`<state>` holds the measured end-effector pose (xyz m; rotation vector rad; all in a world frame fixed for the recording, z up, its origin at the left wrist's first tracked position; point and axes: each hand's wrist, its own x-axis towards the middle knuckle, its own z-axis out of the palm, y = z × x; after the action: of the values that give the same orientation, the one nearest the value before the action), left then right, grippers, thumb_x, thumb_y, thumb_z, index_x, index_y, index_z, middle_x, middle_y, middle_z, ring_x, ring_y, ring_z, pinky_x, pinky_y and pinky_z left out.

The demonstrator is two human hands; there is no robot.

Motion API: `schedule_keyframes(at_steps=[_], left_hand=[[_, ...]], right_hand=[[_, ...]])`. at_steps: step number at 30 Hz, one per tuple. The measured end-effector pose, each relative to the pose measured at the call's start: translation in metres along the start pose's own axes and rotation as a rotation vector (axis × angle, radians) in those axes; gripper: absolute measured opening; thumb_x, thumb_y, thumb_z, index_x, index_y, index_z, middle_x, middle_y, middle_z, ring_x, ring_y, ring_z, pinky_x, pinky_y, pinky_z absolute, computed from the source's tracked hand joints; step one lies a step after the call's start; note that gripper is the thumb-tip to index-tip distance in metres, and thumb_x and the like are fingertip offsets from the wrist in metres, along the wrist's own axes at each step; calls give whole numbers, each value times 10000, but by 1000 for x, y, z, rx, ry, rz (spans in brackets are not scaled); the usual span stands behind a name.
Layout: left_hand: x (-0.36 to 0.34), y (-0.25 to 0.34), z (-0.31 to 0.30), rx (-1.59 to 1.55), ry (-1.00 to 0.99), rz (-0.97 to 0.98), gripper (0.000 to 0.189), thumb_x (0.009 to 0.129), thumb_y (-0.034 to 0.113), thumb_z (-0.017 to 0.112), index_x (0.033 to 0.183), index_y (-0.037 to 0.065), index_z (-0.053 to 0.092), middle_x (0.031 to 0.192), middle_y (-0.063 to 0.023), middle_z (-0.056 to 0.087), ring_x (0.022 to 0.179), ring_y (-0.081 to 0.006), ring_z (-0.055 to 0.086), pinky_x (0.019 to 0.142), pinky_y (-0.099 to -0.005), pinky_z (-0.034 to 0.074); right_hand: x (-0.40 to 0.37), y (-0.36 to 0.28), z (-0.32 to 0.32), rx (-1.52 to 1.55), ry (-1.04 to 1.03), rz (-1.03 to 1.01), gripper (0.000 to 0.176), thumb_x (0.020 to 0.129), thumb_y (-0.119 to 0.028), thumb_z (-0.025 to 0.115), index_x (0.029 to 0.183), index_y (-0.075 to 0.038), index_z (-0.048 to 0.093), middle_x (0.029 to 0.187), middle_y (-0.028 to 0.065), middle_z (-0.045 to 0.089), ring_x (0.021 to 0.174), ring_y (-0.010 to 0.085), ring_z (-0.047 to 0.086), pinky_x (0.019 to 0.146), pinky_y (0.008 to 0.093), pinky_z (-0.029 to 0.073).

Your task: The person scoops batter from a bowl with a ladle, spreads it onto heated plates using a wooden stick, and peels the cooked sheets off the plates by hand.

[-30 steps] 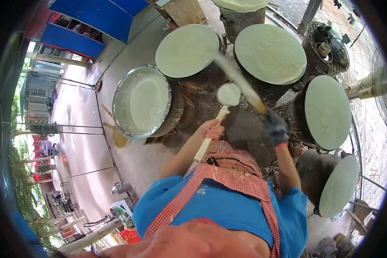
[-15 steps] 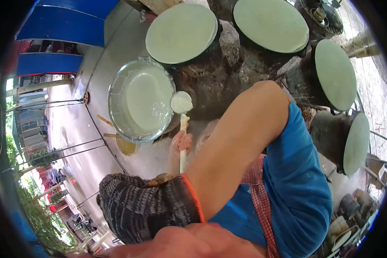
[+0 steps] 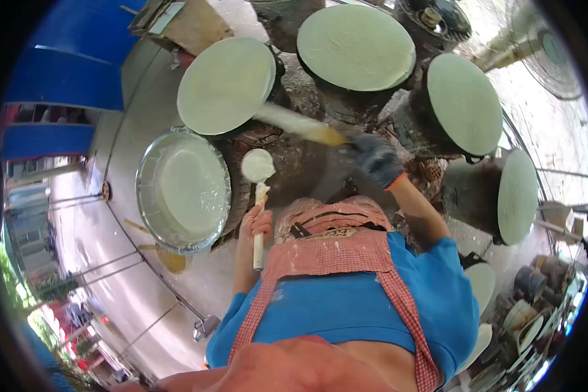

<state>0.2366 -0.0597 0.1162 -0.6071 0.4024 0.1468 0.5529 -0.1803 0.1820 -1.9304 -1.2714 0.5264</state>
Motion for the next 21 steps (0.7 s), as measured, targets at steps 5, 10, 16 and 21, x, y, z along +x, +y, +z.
schedule_keyframes(at_steps=[5,10,16,21], left_hand=[[39,-34,4,-64,-117,-7,325,894,209,316,1075,-36,428,535,-22,291,410,-94,304,390,-234,316],[43,-64,13,-72,-81,149,335,891,184,318,1131,-28,416,529,-16,288,402,-89,296,355,-218,294],[21,-57,11,-129,-95,224,285,881,178,340,1083,12,455,539,-10,290,399,-85,298,339,-218,289],[-10,-15,2,-192,-80,194,226,869,183,367,1018,52,476,548,-10,304,394,-86,299,327,-218,288]], right_hand=[[-3,98,-25,-343,56,272,310,763,-289,537,999,-91,564,869,172,583,795,317,557,699,374,438],[24,116,-11,-402,19,292,368,770,-376,493,988,-88,564,831,181,584,791,332,550,692,399,433],[31,68,1,-600,-198,160,365,761,-387,502,998,-117,562,820,155,594,784,311,556,726,402,414],[37,52,39,-645,-230,-61,407,756,-390,507,1041,-101,544,875,153,594,822,305,553,751,388,415]])
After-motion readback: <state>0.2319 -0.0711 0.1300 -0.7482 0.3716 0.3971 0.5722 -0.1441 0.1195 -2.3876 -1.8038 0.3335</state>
